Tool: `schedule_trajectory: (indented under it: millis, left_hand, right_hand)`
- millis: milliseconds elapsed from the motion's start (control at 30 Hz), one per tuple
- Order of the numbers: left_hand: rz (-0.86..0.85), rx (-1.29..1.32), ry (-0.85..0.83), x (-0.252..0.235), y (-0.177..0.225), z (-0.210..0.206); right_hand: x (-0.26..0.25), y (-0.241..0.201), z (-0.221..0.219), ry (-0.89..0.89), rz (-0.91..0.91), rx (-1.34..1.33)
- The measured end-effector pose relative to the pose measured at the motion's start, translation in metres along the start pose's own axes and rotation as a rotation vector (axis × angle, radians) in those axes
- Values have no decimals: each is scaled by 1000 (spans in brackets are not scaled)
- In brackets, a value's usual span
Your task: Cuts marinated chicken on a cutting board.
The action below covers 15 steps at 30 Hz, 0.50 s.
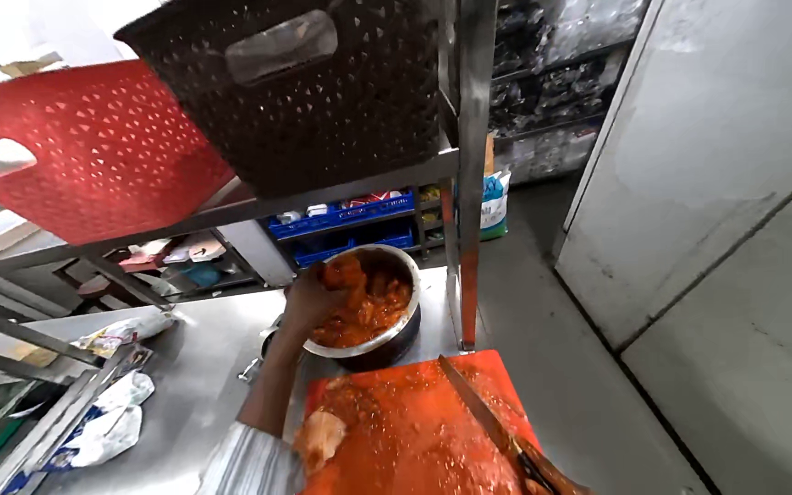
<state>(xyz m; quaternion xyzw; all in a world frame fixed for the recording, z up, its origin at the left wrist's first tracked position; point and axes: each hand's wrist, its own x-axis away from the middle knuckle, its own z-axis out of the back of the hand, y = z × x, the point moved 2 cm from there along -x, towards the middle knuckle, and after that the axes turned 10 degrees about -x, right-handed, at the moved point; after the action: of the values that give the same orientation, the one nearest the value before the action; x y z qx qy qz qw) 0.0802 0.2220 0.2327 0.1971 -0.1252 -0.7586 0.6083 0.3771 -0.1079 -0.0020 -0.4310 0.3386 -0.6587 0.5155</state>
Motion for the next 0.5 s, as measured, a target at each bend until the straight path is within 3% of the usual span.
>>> schedule_trajectory:
  millis: [100,267,433,500]
  left_hand:
    - [-13,103,-77,49,-8,4]
    - [3,-17,-248,123,-9,-55]
    - [-335,-199,-84,174,-2,-126]
    - [-440,-205,-127,204,-11,-156]
  right_hand:
    - [8,3,-13,61,15,8]
    - [51,-10,-39,248,24,-133]
    - [100,-24,-64,322,-69,-160]
    - [121,-22,-73,335,-117,-166]
